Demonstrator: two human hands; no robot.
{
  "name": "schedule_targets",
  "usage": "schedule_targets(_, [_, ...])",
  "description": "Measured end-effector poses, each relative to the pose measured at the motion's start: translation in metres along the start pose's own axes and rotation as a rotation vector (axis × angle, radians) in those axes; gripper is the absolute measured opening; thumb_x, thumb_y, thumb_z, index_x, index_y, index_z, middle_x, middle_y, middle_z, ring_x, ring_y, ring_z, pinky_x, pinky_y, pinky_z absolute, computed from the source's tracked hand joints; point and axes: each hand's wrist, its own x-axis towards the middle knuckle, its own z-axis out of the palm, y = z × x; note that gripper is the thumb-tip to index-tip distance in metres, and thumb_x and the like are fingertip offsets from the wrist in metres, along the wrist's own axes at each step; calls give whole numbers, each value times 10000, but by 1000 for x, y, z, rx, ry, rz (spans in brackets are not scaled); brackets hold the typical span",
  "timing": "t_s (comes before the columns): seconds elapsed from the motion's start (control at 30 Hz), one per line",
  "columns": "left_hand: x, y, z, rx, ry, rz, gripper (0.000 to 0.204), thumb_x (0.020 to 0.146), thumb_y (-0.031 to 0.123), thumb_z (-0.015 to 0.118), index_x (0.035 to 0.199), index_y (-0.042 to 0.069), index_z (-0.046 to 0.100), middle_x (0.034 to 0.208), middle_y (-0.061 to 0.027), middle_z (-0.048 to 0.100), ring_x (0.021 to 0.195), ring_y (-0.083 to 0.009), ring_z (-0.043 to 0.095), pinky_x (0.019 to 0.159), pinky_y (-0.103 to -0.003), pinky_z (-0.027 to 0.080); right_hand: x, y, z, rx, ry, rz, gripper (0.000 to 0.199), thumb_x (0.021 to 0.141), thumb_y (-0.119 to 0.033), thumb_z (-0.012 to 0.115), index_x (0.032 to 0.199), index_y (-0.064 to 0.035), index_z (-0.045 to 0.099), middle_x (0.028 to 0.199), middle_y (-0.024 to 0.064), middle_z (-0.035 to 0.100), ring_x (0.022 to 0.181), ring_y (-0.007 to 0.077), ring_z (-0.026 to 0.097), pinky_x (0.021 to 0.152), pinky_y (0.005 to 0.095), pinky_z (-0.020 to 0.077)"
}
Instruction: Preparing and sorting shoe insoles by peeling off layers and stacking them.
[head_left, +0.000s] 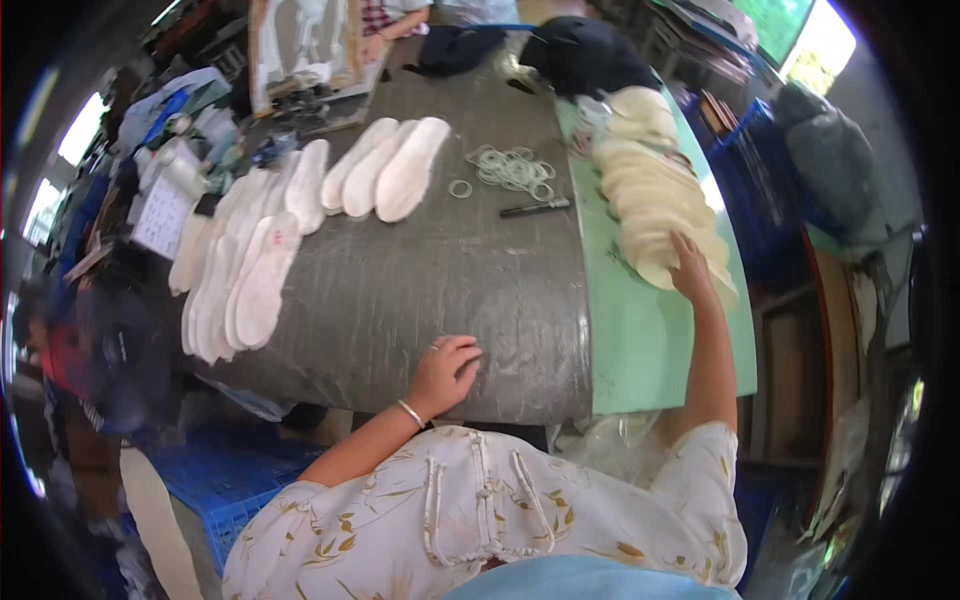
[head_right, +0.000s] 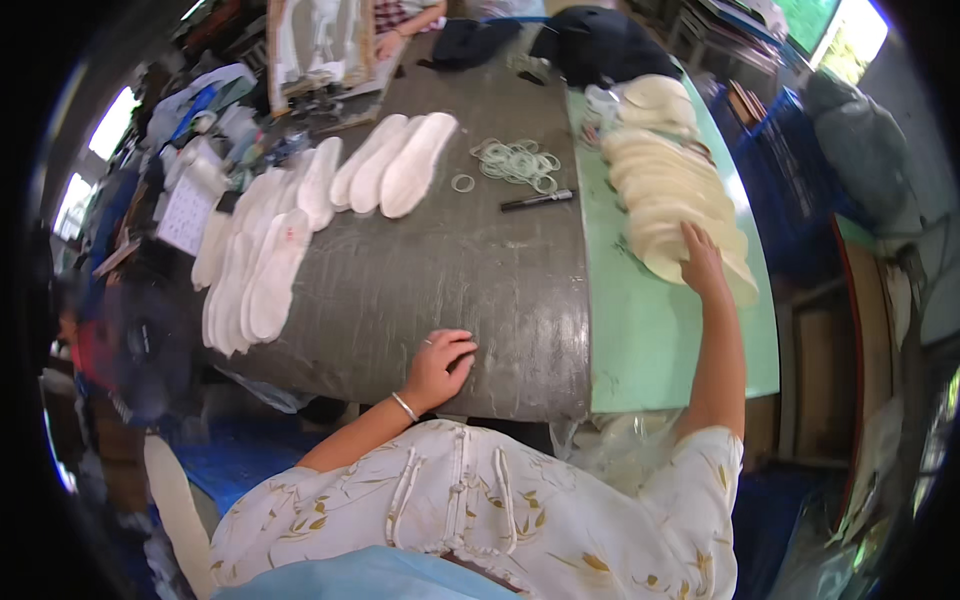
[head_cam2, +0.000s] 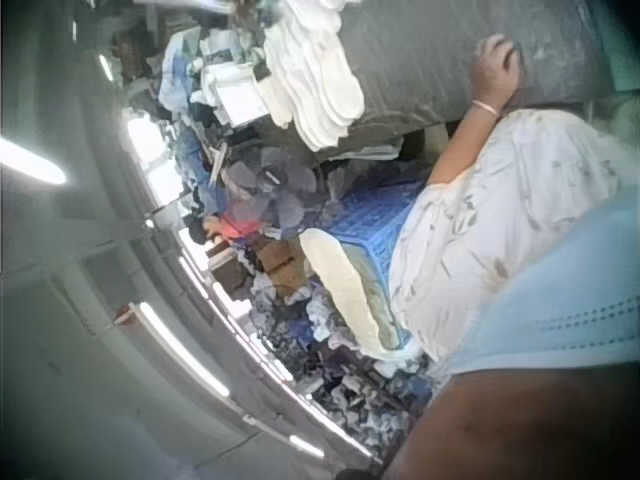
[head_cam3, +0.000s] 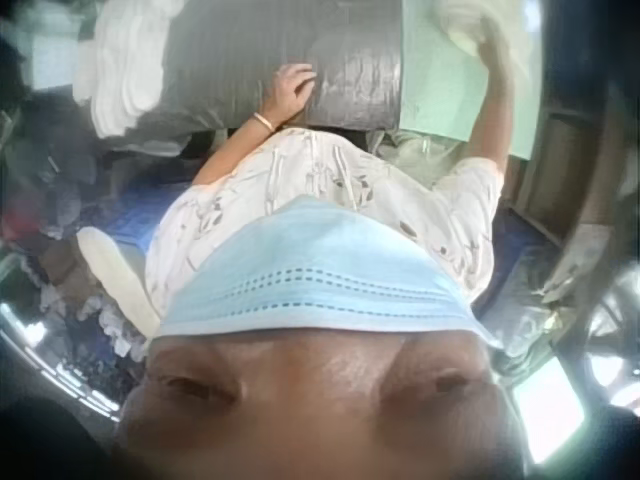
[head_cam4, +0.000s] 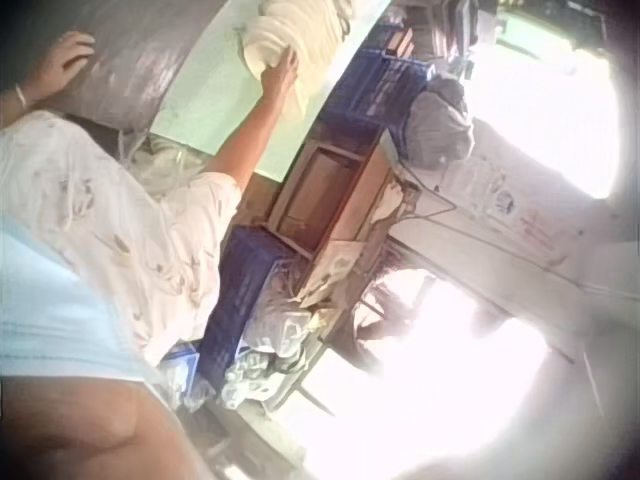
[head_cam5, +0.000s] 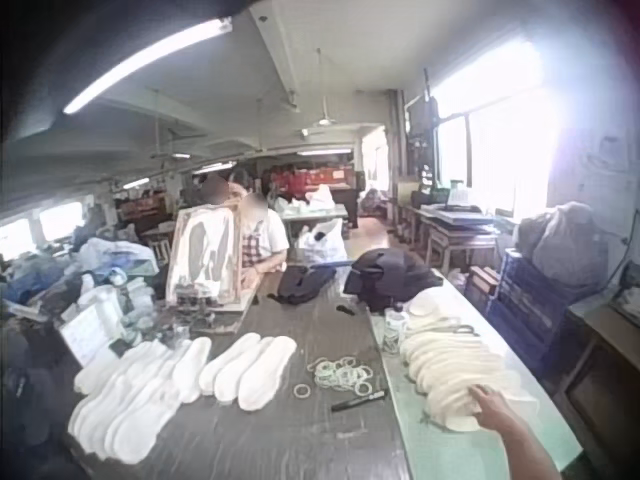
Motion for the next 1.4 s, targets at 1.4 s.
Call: schedule_targets(1.4, [109,35,27,-155,-184,113,769,729,185,804,1381,2,441,1362,-207,508,1230,-370,509,1031,-445,414,-6,-33,-36,97,-94,-213,854,652,-253,827,1372,-33,426,1315,155,516,1186,351,515,1015,424,423])
